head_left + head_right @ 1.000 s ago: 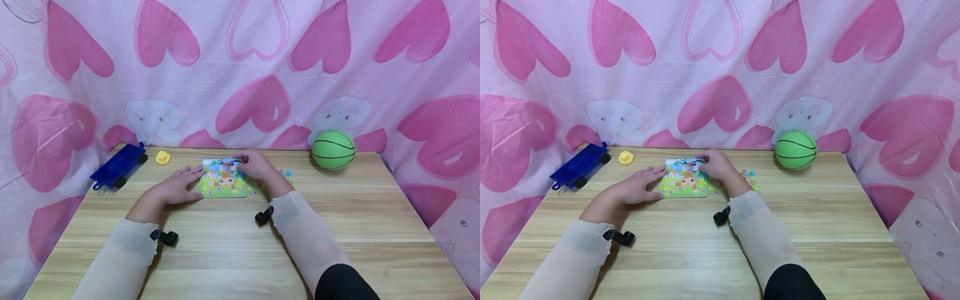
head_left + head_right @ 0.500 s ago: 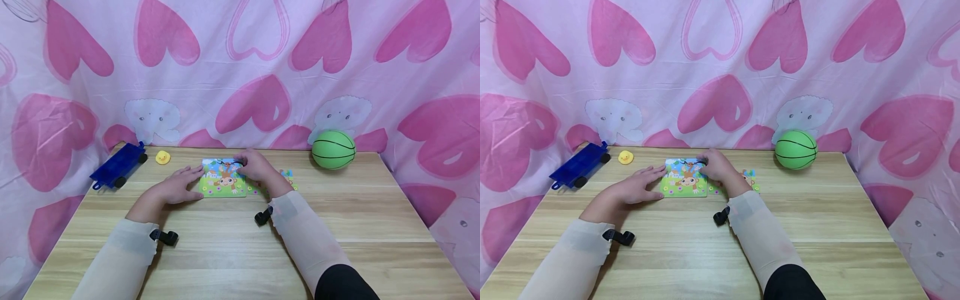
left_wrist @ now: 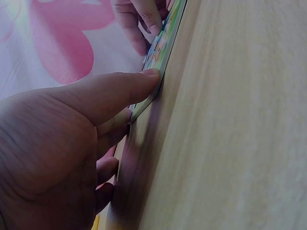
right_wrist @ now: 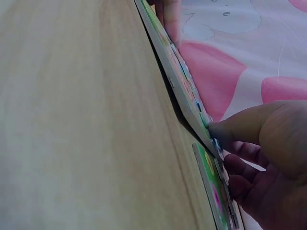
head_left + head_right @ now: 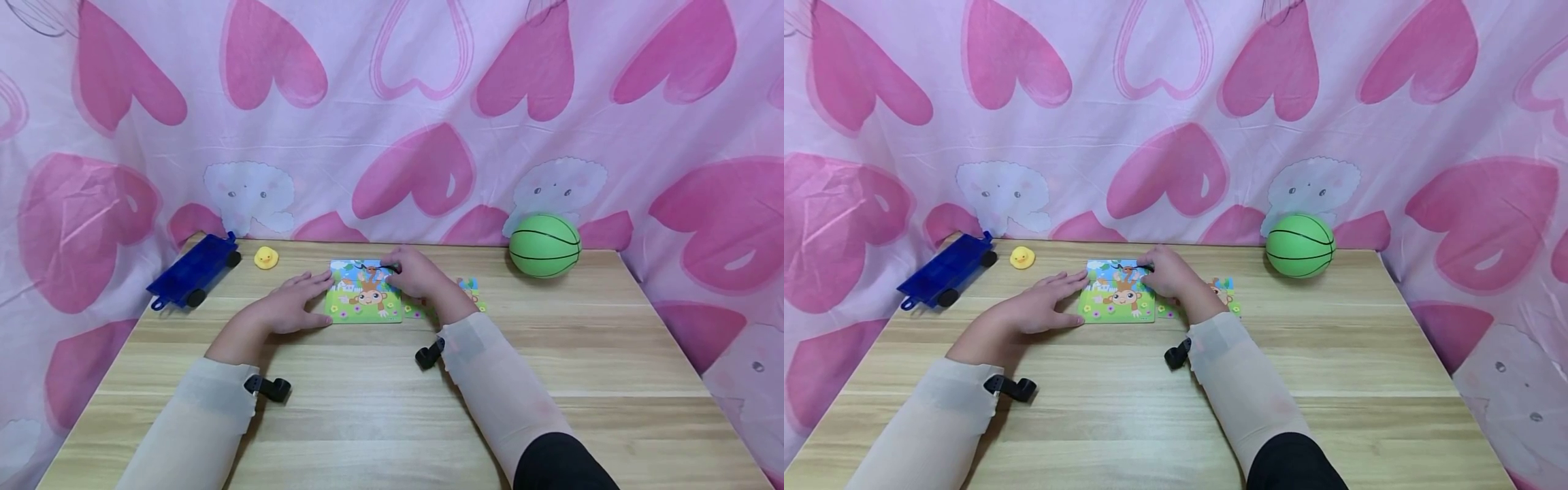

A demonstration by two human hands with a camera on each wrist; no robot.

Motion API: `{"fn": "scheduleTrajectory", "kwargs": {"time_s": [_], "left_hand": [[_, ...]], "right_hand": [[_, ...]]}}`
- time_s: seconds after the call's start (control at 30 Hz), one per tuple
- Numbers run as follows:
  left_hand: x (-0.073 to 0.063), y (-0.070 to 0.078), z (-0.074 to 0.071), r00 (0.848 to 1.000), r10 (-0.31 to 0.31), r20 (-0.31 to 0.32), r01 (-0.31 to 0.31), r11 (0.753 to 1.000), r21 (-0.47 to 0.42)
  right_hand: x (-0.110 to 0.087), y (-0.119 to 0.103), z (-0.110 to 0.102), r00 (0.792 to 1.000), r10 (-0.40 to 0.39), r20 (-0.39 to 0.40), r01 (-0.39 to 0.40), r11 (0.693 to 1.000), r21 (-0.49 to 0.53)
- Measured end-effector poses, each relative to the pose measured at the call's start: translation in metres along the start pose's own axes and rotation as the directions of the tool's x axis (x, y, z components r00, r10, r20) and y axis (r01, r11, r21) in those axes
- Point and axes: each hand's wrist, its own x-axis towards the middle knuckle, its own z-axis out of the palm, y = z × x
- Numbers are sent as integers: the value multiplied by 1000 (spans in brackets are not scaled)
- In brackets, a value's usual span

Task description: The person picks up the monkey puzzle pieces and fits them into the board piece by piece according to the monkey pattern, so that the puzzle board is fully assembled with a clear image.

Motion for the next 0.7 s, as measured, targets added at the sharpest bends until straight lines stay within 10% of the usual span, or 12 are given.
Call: {"fn": "scheduleTrajectory", "kwargs": {"time_s": [0.7], "left_hand": [[0, 1, 0, 1000, -2, -5, 2, 1000, -1]], "right_hand": [[-1, 2, -2, 998, -67, 17, 68, 993, -95]]}}
